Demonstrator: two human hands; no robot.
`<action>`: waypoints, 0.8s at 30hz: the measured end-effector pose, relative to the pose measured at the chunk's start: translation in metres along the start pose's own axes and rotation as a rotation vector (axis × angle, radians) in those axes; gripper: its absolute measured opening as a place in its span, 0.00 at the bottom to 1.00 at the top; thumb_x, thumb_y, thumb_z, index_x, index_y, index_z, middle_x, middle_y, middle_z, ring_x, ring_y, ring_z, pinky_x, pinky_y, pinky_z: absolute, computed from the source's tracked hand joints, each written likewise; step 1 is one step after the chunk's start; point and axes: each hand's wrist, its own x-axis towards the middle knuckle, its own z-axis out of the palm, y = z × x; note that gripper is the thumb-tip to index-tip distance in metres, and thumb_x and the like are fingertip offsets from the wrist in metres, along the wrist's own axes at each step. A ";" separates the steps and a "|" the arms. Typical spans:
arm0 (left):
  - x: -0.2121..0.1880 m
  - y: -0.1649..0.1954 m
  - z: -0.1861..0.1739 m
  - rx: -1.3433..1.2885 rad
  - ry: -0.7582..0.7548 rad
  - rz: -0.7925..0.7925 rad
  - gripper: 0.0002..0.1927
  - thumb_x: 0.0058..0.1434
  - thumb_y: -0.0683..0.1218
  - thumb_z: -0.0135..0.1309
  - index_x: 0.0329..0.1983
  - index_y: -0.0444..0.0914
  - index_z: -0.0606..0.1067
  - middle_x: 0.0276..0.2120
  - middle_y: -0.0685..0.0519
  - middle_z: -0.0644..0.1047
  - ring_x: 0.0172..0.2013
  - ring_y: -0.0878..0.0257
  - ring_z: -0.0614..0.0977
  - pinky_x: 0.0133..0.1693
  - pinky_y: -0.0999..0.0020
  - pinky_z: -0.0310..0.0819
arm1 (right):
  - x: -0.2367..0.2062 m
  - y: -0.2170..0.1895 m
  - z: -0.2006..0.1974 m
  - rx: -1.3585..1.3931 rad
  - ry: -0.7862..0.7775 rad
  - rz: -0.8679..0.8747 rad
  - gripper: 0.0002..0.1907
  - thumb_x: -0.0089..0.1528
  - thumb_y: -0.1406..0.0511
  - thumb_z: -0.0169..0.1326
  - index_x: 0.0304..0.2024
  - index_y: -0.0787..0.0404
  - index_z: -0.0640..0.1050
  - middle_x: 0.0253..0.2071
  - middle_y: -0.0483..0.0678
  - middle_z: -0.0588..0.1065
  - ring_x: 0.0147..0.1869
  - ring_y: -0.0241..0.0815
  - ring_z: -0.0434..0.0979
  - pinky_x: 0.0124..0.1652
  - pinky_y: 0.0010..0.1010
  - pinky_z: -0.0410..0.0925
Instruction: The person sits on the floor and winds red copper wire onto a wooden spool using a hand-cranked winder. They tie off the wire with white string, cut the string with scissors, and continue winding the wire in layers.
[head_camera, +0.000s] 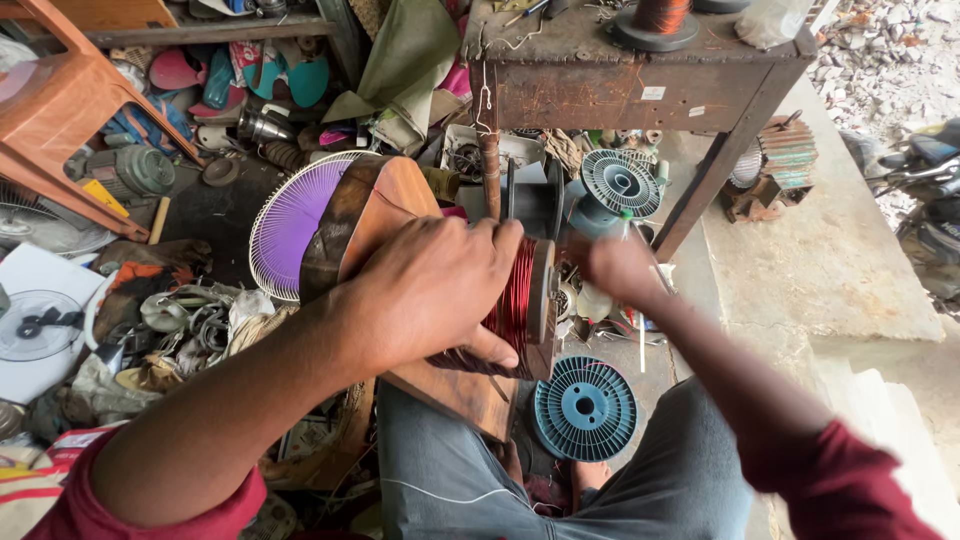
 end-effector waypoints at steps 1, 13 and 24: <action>-0.001 -0.001 0.002 0.008 0.021 0.008 0.54 0.35 0.77 0.64 0.43 0.26 0.67 0.32 0.39 0.77 0.29 0.49 0.83 0.32 0.59 0.80 | -0.020 -0.017 0.025 0.230 -0.080 0.069 0.14 0.67 0.60 0.49 0.38 0.62 0.80 0.27 0.60 0.77 0.29 0.57 0.78 0.31 0.50 0.72; 0.012 0.001 -0.002 0.024 0.041 0.024 0.55 0.29 0.78 0.62 0.40 0.27 0.68 0.30 0.45 0.77 0.32 0.52 0.84 0.34 0.61 0.81 | -0.178 -0.108 -0.122 0.735 -0.007 -0.818 0.15 0.61 0.67 0.52 0.49 0.65 0.76 0.48 0.55 0.78 0.48 0.53 0.83 0.47 0.39 0.76; 0.021 0.005 -0.007 -0.054 -0.049 0.101 0.54 0.33 0.75 0.68 0.43 0.27 0.68 0.30 0.43 0.78 0.31 0.47 0.84 0.37 0.57 0.79 | -0.035 -0.011 -0.210 -0.166 0.496 -0.491 0.11 0.69 0.66 0.55 0.53 0.53 0.82 0.39 0.45 0.77 0.24 0.39 0.76 0.21 0.32 0.68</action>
